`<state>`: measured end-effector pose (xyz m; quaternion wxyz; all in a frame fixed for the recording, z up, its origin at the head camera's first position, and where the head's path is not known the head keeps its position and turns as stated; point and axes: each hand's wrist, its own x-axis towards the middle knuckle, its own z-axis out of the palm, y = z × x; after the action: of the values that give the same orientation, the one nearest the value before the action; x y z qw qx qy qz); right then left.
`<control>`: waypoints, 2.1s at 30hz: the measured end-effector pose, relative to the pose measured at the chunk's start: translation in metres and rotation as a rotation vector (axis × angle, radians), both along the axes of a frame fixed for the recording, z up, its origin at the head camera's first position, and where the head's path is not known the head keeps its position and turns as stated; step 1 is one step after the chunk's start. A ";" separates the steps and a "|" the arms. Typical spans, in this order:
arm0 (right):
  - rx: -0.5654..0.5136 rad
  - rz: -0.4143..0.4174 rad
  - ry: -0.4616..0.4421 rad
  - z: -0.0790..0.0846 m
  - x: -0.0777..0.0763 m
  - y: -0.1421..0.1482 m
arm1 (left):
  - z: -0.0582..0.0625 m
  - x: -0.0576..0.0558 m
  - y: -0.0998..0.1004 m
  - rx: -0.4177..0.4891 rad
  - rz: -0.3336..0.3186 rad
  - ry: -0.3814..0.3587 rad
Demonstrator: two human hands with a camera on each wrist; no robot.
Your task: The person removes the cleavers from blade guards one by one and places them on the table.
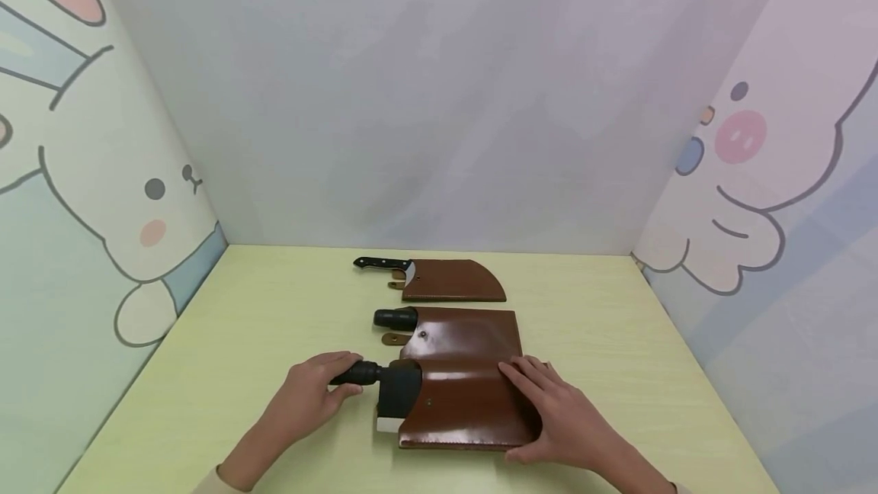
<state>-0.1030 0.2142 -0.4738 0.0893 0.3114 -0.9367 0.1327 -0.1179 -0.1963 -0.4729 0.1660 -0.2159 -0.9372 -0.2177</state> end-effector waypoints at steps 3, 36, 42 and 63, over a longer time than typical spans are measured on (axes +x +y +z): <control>0.002 -0.005 -0.013 0.001 0.000 0.002 | 0.002 0.001 -0.003 -0.011 0.015 -0.030; -0.031 -0.038 -0.036 -0.001 -0.003 0.027 | 0.007 0.003 -0.032 -0.035 0.005 -0.049; -0.044 -0.047 -0.057 -0.002 -0.002 0.036 | 0.006 0.001 -0.042 -0.032 0.001 -0.037; -0.073 -0.042 -0.124 -0.011 -0.001 0.064 | -0.001 0.009 -0.060 0.014 -0.016 -0.077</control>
<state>-0.1041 0.2779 -0.4844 0.0452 0.2792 -0.9414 0.1840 -0.1092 -0.2566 -0.4743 0.1294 -0.2135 -0.9397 -0.2336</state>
